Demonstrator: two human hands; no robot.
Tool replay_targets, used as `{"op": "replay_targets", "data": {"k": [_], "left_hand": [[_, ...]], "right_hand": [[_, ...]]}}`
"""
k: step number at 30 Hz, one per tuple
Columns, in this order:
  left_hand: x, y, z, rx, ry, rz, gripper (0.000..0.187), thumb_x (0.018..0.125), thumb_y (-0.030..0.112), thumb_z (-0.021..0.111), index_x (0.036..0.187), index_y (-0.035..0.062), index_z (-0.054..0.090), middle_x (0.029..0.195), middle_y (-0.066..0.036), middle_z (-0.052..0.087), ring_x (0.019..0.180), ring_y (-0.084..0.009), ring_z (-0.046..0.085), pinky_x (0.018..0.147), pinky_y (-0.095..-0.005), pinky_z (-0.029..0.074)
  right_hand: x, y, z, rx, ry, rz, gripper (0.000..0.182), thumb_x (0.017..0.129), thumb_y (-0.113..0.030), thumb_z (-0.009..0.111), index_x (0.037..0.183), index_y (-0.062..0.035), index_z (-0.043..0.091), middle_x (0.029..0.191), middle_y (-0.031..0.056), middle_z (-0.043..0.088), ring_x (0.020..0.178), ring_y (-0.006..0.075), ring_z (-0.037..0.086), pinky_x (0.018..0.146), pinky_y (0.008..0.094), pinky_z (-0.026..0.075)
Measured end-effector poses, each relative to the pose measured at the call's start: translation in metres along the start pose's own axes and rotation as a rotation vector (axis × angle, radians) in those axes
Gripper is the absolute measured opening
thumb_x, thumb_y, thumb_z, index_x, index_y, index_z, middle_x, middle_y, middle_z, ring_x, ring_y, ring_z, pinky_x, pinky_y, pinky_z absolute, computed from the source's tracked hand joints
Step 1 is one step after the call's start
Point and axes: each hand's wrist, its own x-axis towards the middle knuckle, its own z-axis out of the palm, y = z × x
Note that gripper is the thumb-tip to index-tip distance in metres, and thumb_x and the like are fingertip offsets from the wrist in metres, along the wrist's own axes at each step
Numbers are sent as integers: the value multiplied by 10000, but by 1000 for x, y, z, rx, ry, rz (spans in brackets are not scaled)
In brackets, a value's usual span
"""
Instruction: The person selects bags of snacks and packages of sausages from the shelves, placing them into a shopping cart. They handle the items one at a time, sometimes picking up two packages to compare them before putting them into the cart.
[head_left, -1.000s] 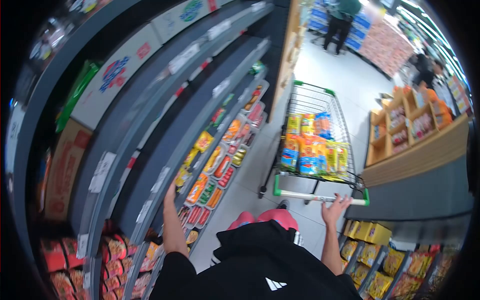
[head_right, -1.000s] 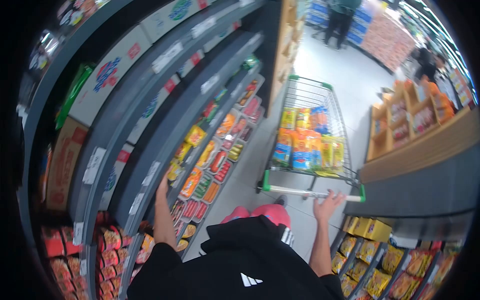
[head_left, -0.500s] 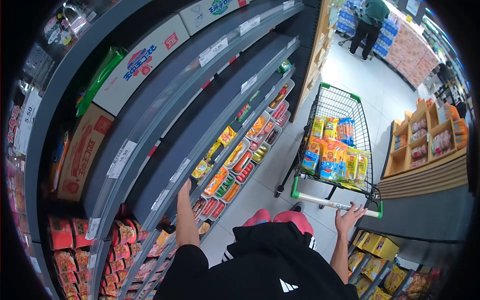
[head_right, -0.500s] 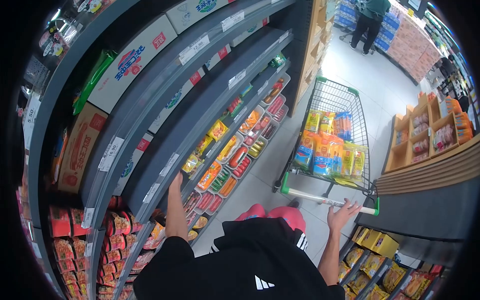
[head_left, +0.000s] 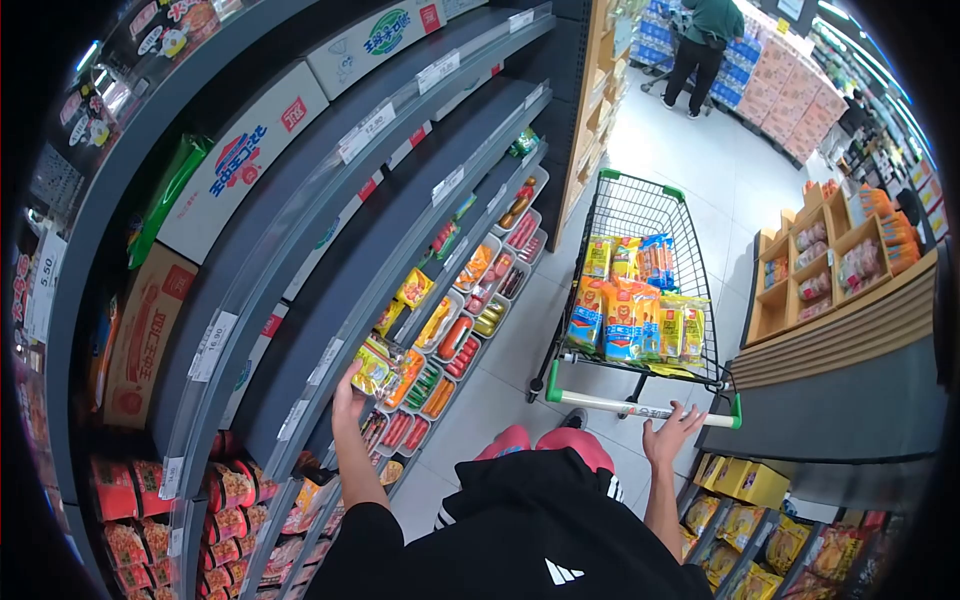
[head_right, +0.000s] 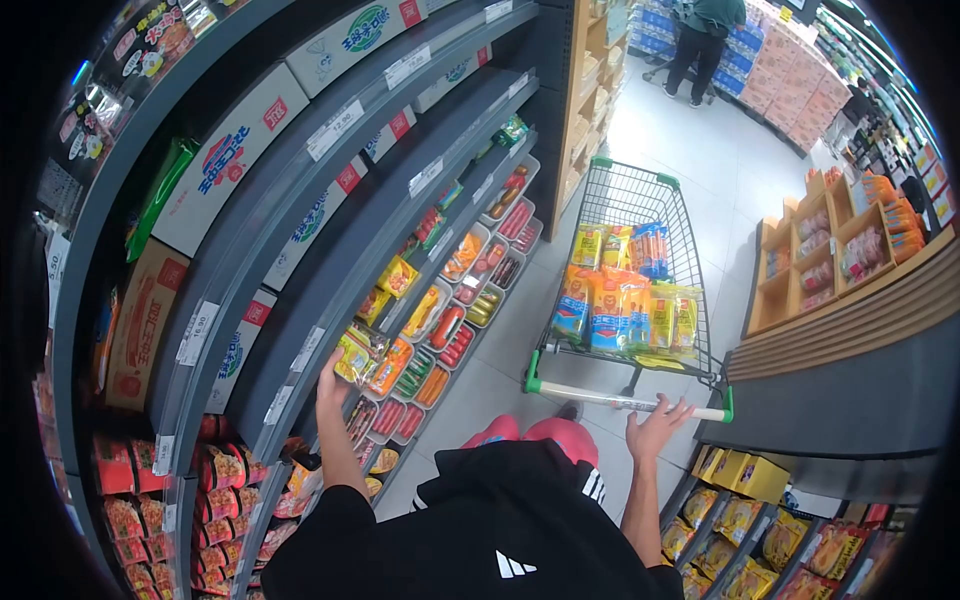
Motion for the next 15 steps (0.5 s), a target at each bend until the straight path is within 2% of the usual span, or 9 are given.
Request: {"op": "replay_targets", "data": {"k": [6,8,11,14,15], "left_hand": [[-25,-26,-8,-4,-75,-50,558,892,229,790,1376,32,594,1243,-121,714,1088,-299,718,922,-479,604],[-36,-41,-9,10,-120,-136,557,884,217,789,1376,38,596,1240,-121,713,1092,-302,717,925,-485,603],[-64,-52,20,31,-182,-253,581,852,178,793,1379,32,597,1234,-131,712,1092,-318,715,940,-489,598],[-83,-74,47,31,-311,-317,635,806,114,807,1391,12,584,1255,-138,704,1126,-322,704,970,-469,588],[-90,-79,63,61,-405,-306,643,801,104,810,1394,13,582,1262,-134,702,1136,-313,702,981,-462,583]], "right_hand": [[3,6,-5,-6,-73,-6,779,764,-189,841,1439,-24,488,1590,407,208,1545,604,-13,1250,665,146],[4,8,-9,-10,-103,4,799,774,-201,844,1460,-29,473,1592,393,226,1545,601,-7,1258,650,153],[9,7,-19,42,-114,69,772,806,-213,836,1465,-33,478,1599,369,244,1533,573,166,1251,611,232],[18,-28,-52,245,-112,123,730,839,-180,809,1463,-1,475,1560,358,355,1481,533,346,1203,617,313],[19,-37,-56,313,-135,29,708,865,-168,794,1471,-6,467,1543,334,396,1460,493,395,1179,589,356]]}}
